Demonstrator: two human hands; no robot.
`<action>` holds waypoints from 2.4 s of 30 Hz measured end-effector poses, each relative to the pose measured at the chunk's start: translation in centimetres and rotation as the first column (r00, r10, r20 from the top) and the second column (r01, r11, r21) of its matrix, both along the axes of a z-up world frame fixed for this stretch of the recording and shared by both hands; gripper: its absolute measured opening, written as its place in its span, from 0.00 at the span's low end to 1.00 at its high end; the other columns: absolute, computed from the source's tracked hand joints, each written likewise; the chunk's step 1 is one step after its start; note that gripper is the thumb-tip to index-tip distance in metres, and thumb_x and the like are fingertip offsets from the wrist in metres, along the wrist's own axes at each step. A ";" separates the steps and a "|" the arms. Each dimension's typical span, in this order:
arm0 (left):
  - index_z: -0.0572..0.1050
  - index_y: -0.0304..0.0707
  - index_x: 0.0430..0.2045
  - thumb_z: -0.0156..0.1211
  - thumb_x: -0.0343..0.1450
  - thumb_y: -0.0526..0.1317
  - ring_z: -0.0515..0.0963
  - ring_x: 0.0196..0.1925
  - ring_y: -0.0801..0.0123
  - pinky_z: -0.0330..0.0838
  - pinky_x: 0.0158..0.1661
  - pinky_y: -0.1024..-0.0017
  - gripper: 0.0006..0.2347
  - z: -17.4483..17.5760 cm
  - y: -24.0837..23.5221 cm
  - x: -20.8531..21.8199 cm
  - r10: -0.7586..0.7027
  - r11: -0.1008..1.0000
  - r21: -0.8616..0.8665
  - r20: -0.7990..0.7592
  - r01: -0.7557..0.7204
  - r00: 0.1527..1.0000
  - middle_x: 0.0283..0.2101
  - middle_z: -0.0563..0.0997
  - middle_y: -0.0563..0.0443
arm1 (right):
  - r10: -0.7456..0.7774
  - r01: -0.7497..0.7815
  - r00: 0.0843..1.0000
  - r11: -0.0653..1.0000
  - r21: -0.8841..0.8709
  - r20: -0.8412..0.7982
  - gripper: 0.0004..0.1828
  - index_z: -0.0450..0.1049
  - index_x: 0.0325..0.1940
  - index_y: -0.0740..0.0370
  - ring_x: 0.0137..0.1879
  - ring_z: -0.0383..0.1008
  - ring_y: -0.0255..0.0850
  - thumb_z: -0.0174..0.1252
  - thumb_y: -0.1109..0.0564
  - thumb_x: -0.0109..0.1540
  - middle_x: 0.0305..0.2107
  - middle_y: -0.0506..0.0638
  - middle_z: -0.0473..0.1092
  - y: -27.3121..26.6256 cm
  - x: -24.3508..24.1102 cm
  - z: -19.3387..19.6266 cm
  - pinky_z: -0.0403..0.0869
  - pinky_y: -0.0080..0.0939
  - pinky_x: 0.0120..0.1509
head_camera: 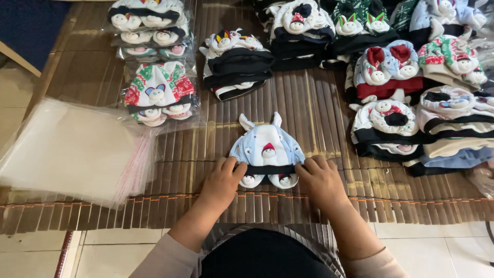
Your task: Packaging small fabric hats into individual plastic bags on a bamboo mat
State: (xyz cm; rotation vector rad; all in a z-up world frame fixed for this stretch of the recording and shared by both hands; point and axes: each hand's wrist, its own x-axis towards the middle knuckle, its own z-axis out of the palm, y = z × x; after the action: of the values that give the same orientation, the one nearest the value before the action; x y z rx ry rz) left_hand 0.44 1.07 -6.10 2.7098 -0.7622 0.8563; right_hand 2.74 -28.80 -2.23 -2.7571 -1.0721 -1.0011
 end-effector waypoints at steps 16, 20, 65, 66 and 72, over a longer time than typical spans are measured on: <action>0.69 0.28 0.59 0.51 0.70 0.41 0.65 0.72 0.46 0.60 0.66 0.49 0.22 2.0 -4.0 5.7 0.006 0.994 -0.104 -0.101 -0.016 0.995 0.69 0.67 0.33 | -0.001 0.025 0.985 0.990 0.137 -0.173 0.27 0.69 0.68 0.56 0.71 0.67 0.49 0.52 0.49 0.65 0.66 0.54 0.67 8.0 4.4 0.9 0.71 0.51 0.66; 0.62 0.32 0.68 0.47 0.74 0.48 0.65 0.72 0.48 0.59 0.66 0.47 0.27 -0.4 -3.3 6.7 0.042 0.997 -0.064 -0.156 -0.052 0.987 0.70 0.65 0.34 | -0.075 0.104 0.943 0.992 0.072 -0.326 0.30 0.63 0.75 0.56 0.74 0.63 0.51 0.44 0.45 0.69 0.70 0.56 0.62 7.7 4.8 -0.8 0.68 0.55 0.69; 0.65 0.34 0.50 0.60 0.68 0.56 0.83 0.48 0.40 0.78 0.45 0.50 0.26 4.3 -2.3 3.6 0.258 0.751 -0.155 -0.827 -0.642 0.500 0.42 0.82 0.33 | -0.202 0.600 0.380 0.797 0.074 -0.903 0.27 0.70 0.50 0.60 0.55 0.76 0.65 0.63 0.38 0.59 0.42 0.66 0.75 2.4 4.1 -2.3 0.75 0.61 0.56; 0.64 0.37 0.49 0.62 0.68 0.55 0.83 0.50 0.41 0.77 0.46 0.51 0.25 4.9 -2.2 3.6 0.207 0.740 -0.175 -0.859 -0.650 0.467 0.44 0.82 0.34 | -0.202 0.606 0.366 0.792 0.068 -0.908 0.27 0.70 0.51 0.58 0.55 0.77 0.63 0.63 0.37 0.59 0.43 0.64 0.76 2.1 4.4 -2.8 0.76 0.59 0.57; 0.62 0.36 0.51 0.65 0.70 0.43 0.81 0.52 0.39 0.78 0.47 0.52 0.21 5.7 -3.3 3.7 0.155 0.763 -0.257 -0.818 -0.593 0.554 0.48 0.77 0.32 | -0.235 0.599 0.379 0.799 0.044 -0.895 0.32 0.68 0.54 0.60 0.52 0.80 0.59 0.70 0.40 0.56 0.42 0.62 0.78 2.7 4.9 -2.0 0.79 0.57 0.54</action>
State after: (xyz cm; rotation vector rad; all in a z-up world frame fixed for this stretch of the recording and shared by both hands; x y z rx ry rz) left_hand 4.12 -2.28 -0.35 2.3704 0.2687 -0.1244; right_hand 7.64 -26.07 -4.27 -2.6041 0.0357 0.3005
